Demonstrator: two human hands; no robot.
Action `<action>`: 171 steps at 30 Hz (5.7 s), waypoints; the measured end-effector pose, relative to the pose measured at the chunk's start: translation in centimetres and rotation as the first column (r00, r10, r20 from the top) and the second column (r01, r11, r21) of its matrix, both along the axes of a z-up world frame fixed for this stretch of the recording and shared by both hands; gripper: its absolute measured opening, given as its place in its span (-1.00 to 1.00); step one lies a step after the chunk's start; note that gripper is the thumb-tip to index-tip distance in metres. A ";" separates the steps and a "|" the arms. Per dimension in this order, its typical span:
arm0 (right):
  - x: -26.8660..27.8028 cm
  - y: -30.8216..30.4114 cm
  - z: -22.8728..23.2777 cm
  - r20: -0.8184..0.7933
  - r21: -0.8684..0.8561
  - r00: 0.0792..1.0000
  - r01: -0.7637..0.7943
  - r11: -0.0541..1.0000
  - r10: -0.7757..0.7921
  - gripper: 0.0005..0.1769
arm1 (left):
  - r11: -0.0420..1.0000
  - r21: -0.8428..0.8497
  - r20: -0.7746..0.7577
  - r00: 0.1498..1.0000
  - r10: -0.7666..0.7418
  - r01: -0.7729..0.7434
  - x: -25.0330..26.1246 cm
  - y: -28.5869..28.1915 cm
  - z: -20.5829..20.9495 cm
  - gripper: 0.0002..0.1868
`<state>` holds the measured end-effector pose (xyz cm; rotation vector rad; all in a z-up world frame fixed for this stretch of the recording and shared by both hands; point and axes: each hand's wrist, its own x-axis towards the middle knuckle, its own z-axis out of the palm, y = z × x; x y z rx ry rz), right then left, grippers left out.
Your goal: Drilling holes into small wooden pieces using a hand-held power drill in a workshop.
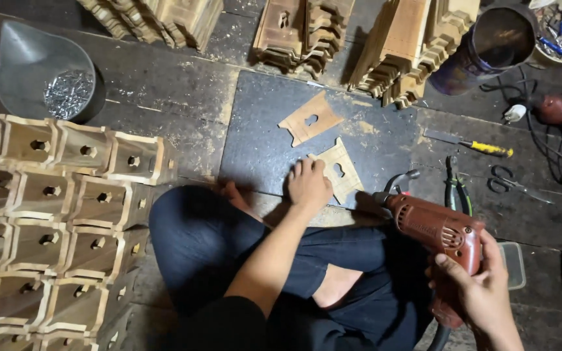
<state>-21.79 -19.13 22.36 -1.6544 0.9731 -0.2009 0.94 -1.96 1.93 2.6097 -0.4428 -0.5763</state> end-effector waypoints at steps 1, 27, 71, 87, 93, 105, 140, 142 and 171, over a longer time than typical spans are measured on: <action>0.0 -0.2 -0.5 0.002 0.002 1.000 -0.002 1.000 0.002 -0.19 | 1.000 0.002 0.002 1.000 0.002 -0.002 0.4 0.5 0.5 -0.50; 4.1 2.7 -2.0 -0.127 0.080 0.973 -0.183 0.980 0.192 -0.07 | 0.982 0.081 -0.107 0.981 -0.162 0.171 -1.0 1.4 0.6 0.10; 13.6 4.1 -0.7 -0.197 -0.050 0.878 -0.453 0.890 0.436 -0.12 | 0.911 -0.277 0.246 0.894 0.374 -0.305 -0.3 1.0 -5.5 -0.54; 14.8 4.6 -0.2 -0.250 -0.060 0.821 -0.542 0.838 0.513 -0.14 | 0.927 -0.226 0.218 0.912 0.347 -0.299 -0.3 1.0 -5.0 -0.54; 16.5 4.5 0.7 -0.377 -0.074 0.742 -0.620 0.781 0.554 -0.16 | 0.969 -0.104 0.092 0.968 0.235 -0.225 0.1 1.3 -4.4 -0.38; 17.6 6.3 2.3 -0.412 -0.027 0.747 -0.582 0.813 0.521 -0.15 | 0.995 -0.053 -0.022 0.996 0.081 -0.082 0.1 1.7 -2.8 -0.04; 12.0 4.0 1.0 -0.332 -0.035 0.822 -0.502 0.864 0.463 -0.14 | 1.000 0.013 -0.011 1.000 -0.002 0.002 0.1 1.7 -2.2 0.00; 12.1 3.7 0.8 -0.387 -0.042 0.788 -0.535 0.844 0.480 -0.17 | 1.000 0.017 -0.021 1.000 -0.003 0.004 0.3 1.9 -1.8 -0.02; -0.3 -1.4 -5.7 0.609 0.478 0.760 -0.124 0.870 -0.226 -0.23 | 1.000 0.000 -0.054 0.998 -0.029 0.029 -0.3 2.3 0.3 0.08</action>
